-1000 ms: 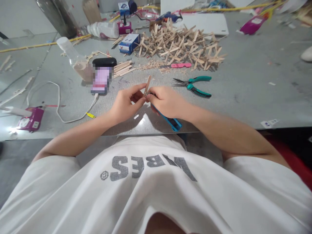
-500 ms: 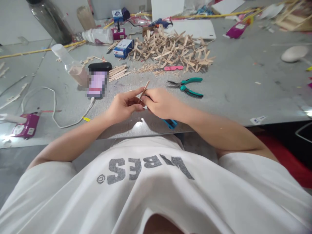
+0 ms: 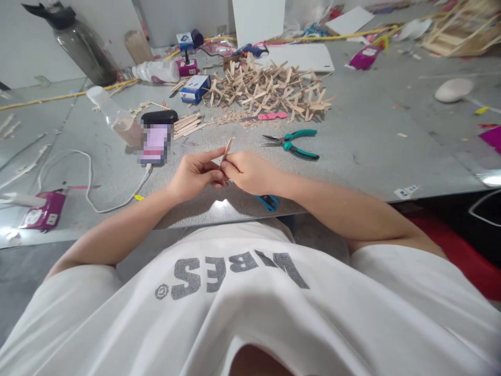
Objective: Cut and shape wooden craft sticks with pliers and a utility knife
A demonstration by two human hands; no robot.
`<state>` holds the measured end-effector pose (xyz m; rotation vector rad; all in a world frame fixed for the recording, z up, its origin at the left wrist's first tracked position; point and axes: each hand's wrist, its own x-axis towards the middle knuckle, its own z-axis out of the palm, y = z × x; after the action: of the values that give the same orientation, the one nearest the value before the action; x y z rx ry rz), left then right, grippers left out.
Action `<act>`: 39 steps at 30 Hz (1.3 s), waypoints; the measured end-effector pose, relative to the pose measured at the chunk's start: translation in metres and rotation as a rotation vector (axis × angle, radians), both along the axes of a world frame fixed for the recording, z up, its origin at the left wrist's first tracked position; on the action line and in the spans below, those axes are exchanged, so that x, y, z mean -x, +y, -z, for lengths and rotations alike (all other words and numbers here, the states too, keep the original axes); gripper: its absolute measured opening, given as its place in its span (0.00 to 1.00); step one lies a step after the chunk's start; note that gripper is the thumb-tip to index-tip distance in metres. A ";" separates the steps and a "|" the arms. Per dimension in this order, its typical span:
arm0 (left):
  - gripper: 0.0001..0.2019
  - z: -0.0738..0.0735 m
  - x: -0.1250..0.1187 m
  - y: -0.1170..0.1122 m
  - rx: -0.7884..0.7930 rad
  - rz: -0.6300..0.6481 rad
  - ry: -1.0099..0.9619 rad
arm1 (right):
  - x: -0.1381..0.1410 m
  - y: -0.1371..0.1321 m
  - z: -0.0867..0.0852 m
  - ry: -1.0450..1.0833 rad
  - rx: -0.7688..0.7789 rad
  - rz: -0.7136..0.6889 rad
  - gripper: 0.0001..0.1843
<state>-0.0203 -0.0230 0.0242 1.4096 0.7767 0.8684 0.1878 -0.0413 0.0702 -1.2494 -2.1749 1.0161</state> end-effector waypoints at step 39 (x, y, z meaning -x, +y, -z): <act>0.29 0.001 -0.002 0.001 -0.017 -0.042 -0.084 | -0.011 -0.002 -0.002 0.045 -0.014 -0.012 0.19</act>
<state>-0.0186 -0.0217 0.0236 1.3670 0.7384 0.9632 0.1983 -0.0429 0.0725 -1.1968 -2.1543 1.0231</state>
